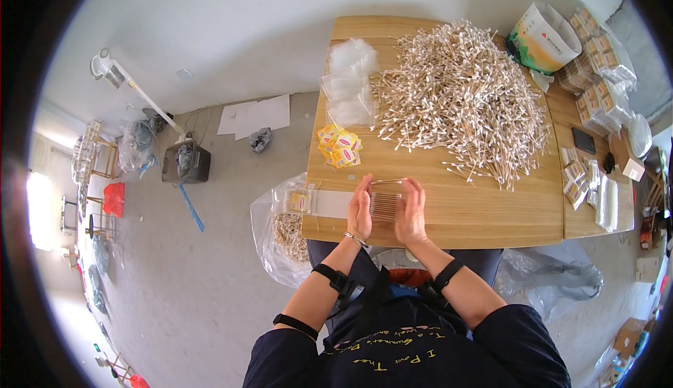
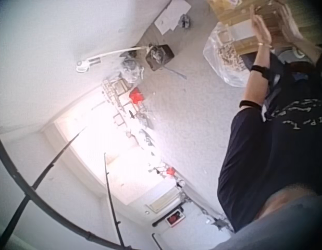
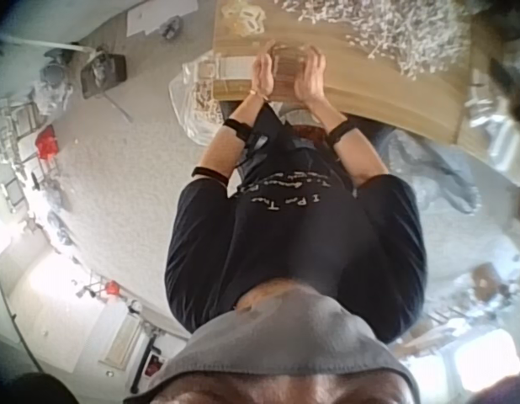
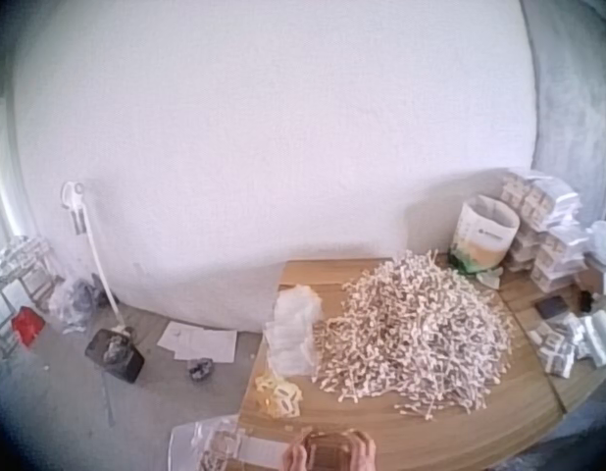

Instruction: Group cotton swabs and place them into small plastic bags.

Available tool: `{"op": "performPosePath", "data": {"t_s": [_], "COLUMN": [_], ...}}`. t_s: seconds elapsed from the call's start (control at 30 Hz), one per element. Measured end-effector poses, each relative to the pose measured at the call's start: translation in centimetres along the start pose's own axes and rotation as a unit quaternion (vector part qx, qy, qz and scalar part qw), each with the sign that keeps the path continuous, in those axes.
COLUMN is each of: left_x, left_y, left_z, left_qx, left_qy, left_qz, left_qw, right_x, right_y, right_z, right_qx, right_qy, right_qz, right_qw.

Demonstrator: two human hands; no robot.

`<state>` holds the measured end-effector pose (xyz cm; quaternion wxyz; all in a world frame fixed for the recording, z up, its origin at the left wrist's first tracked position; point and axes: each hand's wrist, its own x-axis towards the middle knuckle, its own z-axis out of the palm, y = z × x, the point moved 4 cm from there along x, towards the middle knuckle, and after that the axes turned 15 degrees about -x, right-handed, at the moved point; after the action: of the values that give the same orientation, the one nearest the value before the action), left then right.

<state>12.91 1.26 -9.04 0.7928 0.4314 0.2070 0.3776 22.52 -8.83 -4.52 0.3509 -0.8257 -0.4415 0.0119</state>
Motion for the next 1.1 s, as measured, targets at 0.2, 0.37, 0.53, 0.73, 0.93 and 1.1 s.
{"op": "performPosePath", "data": {"t_s": [0.2, 0.37, 0.53, 0.73, 0.93, 1.1], "left_x": [0.2, 0.3, 0.2, 0.0, -0.2, -0.4], "left_y": [-0.1, -0.4, -0.1, 0.9, 1.1, 0.8], "left_z": [0.2, -0.1, -0.1, 1.2, 1.3, 1.3], "left_qx": [0.019, 0.005, 0.014, 0.060, 0.064, 0.099], "left_qy": [-0.027, -0.022, -0.019, -0.006, 0.000, -0.015], "left_qz": [0.012, 0.016, 0.026, 0.029, 0.020, 0.019], "left_qw": [0.999, 1.000, 0.999, 0.998, 0.998, 0.995], "right_x": [-0.1, 0.5, -0.7, -2.1, -2.3, -2.3], "right_y": [0.6, -0.1, 0.2, -1.4, -1.7, -1.5], "right_z": [1.2, 1.9, -0.1, 0.9, 1.6, 1.6], "right_qx": [0.176, 0.196, -0.020, -0.249, -0.286, -0.280], "right_qy": [0.059, 0.008, -0.062, -0.199, -0.194, -0.188], "right_qz": [0.041, 0.005, -0.049, -0.136, -0.121, -0.114], "right_qw": [0.982, 0.981, 0.997, 0.938, 0.930, 0.935]}}
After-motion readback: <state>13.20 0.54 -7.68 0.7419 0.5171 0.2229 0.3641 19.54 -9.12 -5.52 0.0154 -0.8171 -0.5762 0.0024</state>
